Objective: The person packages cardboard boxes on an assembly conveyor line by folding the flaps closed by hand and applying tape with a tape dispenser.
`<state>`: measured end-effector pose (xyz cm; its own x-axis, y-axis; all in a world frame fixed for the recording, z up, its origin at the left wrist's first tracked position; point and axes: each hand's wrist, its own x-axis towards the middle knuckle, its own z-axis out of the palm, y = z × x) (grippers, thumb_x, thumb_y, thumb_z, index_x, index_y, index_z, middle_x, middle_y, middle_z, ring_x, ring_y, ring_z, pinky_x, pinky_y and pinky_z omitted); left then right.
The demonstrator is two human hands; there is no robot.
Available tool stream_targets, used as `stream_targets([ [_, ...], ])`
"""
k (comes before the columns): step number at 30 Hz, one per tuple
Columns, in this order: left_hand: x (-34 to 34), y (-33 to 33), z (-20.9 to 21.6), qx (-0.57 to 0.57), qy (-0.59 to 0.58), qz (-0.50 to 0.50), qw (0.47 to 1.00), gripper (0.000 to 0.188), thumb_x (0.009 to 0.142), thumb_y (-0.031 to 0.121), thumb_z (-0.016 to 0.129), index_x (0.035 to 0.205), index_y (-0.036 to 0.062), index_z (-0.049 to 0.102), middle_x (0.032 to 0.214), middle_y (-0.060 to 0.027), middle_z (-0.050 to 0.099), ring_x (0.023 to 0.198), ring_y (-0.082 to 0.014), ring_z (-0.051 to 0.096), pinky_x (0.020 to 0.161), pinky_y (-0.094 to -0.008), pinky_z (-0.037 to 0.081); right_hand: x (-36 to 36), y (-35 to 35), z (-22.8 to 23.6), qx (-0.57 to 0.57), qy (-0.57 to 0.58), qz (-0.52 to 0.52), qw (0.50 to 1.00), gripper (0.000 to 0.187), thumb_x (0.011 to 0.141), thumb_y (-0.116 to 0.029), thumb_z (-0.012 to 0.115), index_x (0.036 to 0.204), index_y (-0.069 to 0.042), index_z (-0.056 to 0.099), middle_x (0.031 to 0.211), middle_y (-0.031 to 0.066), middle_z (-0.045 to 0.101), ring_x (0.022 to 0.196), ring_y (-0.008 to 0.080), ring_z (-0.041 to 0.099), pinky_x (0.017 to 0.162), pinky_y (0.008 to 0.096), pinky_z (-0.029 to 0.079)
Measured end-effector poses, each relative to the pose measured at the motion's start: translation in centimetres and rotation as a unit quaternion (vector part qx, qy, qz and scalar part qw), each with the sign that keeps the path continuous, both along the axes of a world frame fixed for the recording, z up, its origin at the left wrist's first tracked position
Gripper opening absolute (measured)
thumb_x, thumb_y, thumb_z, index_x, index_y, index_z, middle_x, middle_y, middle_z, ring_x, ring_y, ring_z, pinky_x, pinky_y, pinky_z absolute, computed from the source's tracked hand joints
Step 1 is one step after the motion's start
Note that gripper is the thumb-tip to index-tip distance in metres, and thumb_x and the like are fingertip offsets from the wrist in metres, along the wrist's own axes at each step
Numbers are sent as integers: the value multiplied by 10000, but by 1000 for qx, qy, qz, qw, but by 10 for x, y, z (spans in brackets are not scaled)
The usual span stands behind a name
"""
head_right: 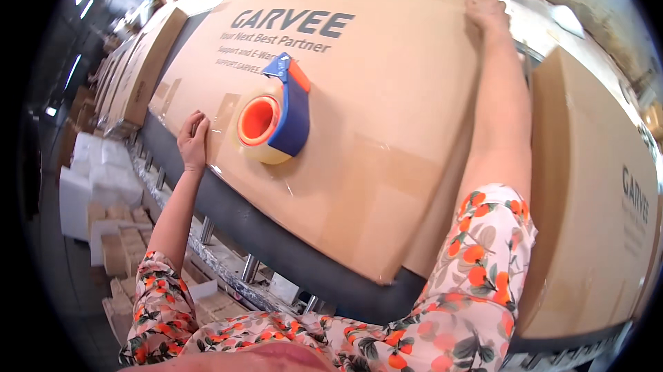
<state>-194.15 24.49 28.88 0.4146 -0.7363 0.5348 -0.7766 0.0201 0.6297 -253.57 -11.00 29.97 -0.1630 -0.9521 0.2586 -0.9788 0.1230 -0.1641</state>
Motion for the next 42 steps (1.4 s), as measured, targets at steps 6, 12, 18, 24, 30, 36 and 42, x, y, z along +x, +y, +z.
stream_targets([
  [6, -15, -13, 7, 6, -84, -3, 996, 199, 800, 141, 692, 964, 31, 668, 1044, -118, 681, 947, -235, 660, 839, -337, 519, -65, -102, -62, 125, 125, 163, 971, 527, 958, -367, 404, 1361, -32, 467, 1304, 217, 546, 1197, 349, 526, 1039, 420, 387],
  [12, -4, -12, 2, -10, -140, 21, 990, 191, 780, 153, 702, 931, 37, 685, 1047, -134, 681, 986, -257, 647, 890, -329, 485, -104, -126, -80, 66, 30, 138, 988, 500, 960, -374, 377, 1267, -2, 510, 1234, 226, 574, 1160, 370, 539, 1002, 432, 402],
  [18, 24, -4, 7, 19, -136, 19, 990, 221, 796, 305, 696, 950, 146, 687, 1095, -13, 666, 1137, -187, 545, 1003, -378, 322, -112, -78, -71, 63, -52, 126, 989, 503, 963, -382, 350, 1174, 27, 553, 1164, 236, 602, 1122, 391, 552, 965, 445, 416],
  [24, 79, -47, -6, 3, -93, -61, 994, 223, 773, 355, 692, 861, 150, 688, 1004, 0, 663, 1035, -200, 584, 920, -398, 414, -141, 39, -91, 69, -33, 27, 997, 527, 951, -392, 370, 1157, 52, 568, 1204, 266, 571, 1138, 409, 530, 964, 472, 399],
  [30, 156, -108, 1, 11, -395, -110, 912, 212, 834, 307, 681, 977, 151, 692, 1004, -47, 659, 930, -242, 645, 791, -346, 529, -149, 145, -18, 181, 142, -53, 972, 488, 932, -340, 368, 1168, 27, 586, 1239, 254, 558, 1168, 416, 509, 971, 497, 408],
  [36, 198, -175, 13, 107, -268, -38, 957, 711, 756, 680, 604, 1208, 131, 627, 1353, -117, 519, 1268, -312, 460, 1095, -439, 275, -11, 271, 36, 170, 169, -145, 960, 645, 897, -459, 317, 1210, 46, 567, 1254, 307, 531, 1182, 459, 504, 1015, 505, 377],
  [42, 205, -178, 72, -74, -112, -50, 990, 462, 913, 436, 566, 1190, 70, 619, 1226, -199, 578, 1090, -334, 581, 904, -388, 463, 91, 396, 74, 117, 164, -222, 954, 629, 907, -482, 313, 1093, 48, 597, 1103, 311, 607, 1052, 470, 582, 941, 527, 443],
])
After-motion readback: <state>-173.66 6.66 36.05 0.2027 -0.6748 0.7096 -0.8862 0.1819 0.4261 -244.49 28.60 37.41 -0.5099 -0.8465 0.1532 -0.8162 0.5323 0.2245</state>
